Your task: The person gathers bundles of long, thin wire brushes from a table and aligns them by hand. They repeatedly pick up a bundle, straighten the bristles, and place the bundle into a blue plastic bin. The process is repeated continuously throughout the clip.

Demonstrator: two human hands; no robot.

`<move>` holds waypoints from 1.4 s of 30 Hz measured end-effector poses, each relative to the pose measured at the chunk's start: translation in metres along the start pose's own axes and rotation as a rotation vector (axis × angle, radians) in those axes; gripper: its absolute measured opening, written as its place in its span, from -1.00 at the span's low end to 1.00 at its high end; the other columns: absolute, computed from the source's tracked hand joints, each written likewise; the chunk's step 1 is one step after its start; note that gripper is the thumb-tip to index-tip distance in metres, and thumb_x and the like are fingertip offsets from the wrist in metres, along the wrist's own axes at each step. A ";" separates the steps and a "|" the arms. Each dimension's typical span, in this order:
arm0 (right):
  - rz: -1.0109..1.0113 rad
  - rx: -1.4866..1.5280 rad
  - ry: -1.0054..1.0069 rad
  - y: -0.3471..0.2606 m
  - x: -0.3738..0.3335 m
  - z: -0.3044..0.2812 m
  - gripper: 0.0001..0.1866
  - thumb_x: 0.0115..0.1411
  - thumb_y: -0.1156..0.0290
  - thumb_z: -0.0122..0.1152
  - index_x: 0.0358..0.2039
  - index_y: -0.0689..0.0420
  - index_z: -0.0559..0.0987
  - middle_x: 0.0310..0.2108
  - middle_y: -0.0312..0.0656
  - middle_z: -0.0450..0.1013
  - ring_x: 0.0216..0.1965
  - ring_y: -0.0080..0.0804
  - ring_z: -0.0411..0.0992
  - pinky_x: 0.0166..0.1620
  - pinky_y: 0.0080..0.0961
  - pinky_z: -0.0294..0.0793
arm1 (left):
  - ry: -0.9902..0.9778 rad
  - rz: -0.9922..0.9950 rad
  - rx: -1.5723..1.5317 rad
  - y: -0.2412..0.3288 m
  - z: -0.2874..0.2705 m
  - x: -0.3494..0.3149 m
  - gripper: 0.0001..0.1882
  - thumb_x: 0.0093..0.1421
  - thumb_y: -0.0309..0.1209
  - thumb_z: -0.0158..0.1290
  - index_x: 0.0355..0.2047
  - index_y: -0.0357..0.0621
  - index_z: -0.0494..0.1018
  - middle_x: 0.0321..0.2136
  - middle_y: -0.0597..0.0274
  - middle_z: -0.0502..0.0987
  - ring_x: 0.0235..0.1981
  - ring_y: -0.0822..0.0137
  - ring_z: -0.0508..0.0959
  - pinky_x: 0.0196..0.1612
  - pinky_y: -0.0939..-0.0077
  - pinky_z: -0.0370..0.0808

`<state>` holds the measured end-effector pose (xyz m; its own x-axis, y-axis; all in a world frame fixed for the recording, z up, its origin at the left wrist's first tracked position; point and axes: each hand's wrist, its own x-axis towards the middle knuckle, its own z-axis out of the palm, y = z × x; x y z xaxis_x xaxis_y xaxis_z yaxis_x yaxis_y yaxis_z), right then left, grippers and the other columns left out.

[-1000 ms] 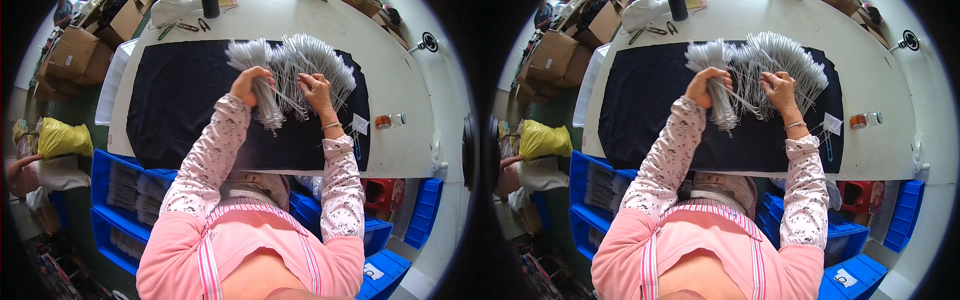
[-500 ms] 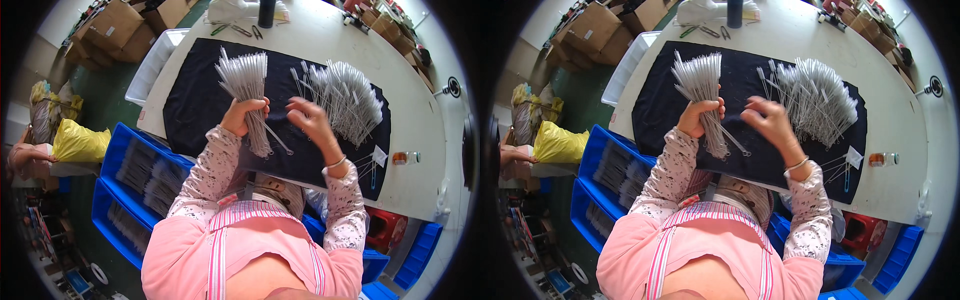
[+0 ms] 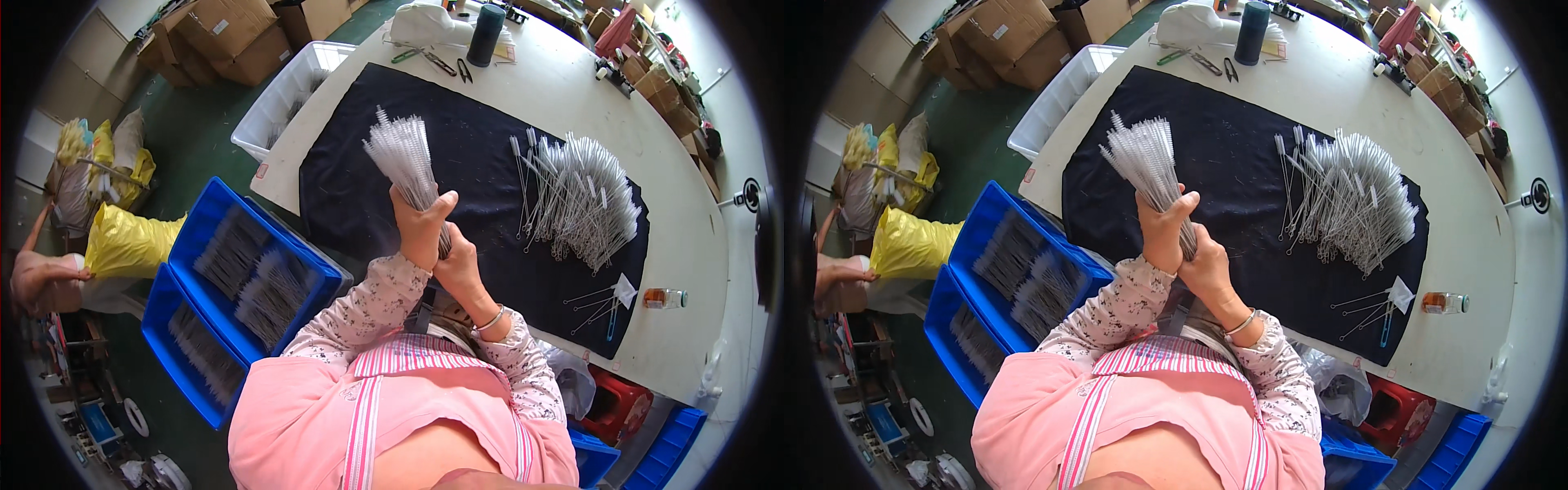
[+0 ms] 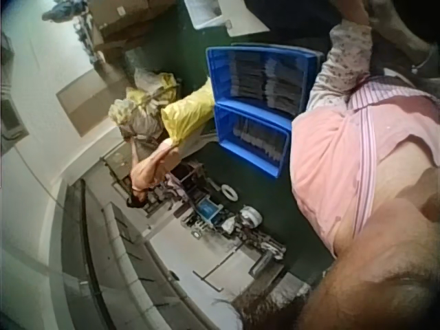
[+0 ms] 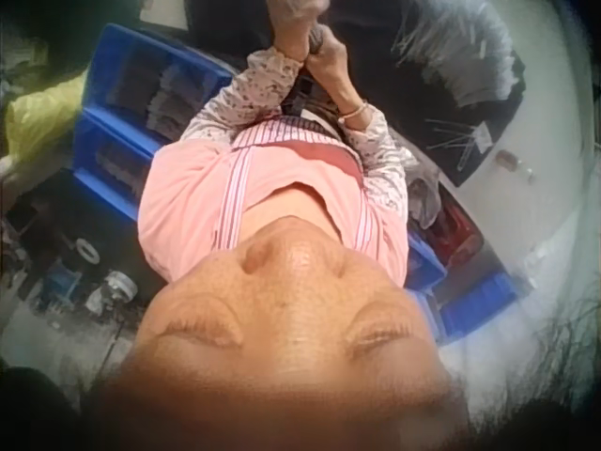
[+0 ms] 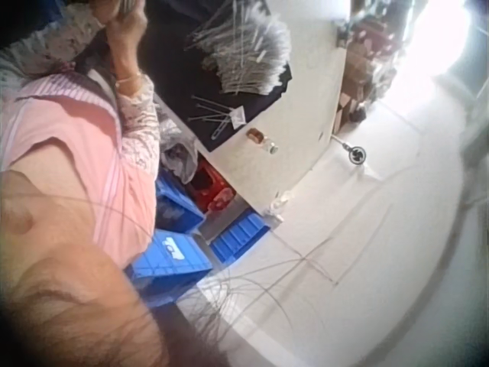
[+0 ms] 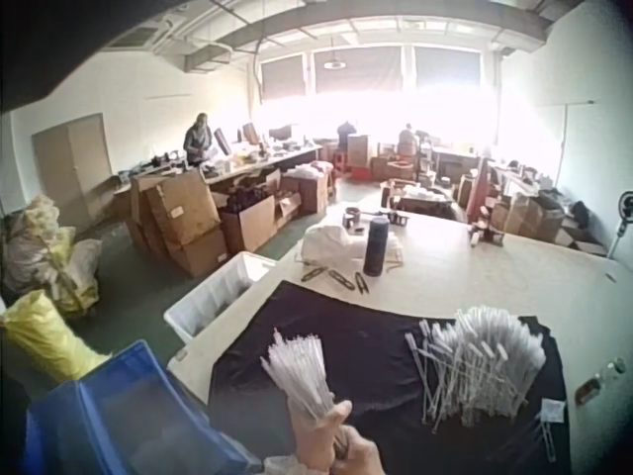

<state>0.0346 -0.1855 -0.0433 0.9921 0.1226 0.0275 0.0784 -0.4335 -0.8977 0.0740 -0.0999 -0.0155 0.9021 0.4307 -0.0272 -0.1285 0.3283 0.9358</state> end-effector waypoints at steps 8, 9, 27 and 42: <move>0.539 1.115 -0.398 -0.019 0.032 -0.034 -0.75 0.00 0.51 0.16 -0.26 0.20 0.43 -0.64 -0.33 0.26 -0.70 -0.54 0.23 -0.63 -0.55 0.19 | -0.287 -0.208 0.012 0.009 -0.035 0.031 -0.29 0.09 -0.43 -0.04 0.23 -0.28 -0.04 -0.02 0.11 0.32 -0.06 0.37 0.34 -0.01 0.49 0.31; 0.588 1.269 -0.447 -0.021 0.036 -0.040 -0.74 0.00 0.51 0.15 -0.25 0.19 0.42 -0.65 -0.34 0.24 -0.70 -0.56 0.20 -0.64 -0.57 0.16 | -0.279 0.060 0.343 -0.001 -0.047 0.040 -0.29 0.00 -0.46 0.02 0.20 -0.19 0.09 0.04 0.08 0.33 -0.03 0.31 0.35 0.01 0.47 0.31; -0.057 0.023 0.063 -0.084 0.132 -0.081 -0.39 0.32 -0.10 -0.27 -0.39 0.26 0.47 -0.52 -0.02 0.50 -0.59 -0.41 0.47 -0.50 -0.59 0.46 | -0.919 0.660 0.238 0.005 -0.007 0.178 -0.50 -0.18 -0.37 0.23 -0.16 -0.08 0.38 -0.46 0.16 0.53 -0.41 0.08 0.57 -0.32 0.31 0.48; -0.471 -0.740 -0.192 -0.187 0.372 0.167 -0.66 0.20 0.36 -0.04 -0.18 0.38 0.51 -0.07 0.11 0.44 0.06 0.05 0.37 0.17 -0.18 0.25 | -0.926 0.349 0.091 0.013 -0.113 0.393 -0.76 -0.08 -0.47 0.17 -0.34 -0.21 0.49 -0.45 0.07 0.57 -0.38 0.17 0.58 -0.27 0.40 0.49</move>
<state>0.3725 0.0899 0.0616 0.8128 0.5514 0.1878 0.5821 -0.7570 -0.2968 0.3806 0.1689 -0.0535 0.7902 -0.3482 0.5044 -0.4514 0.2261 0.8632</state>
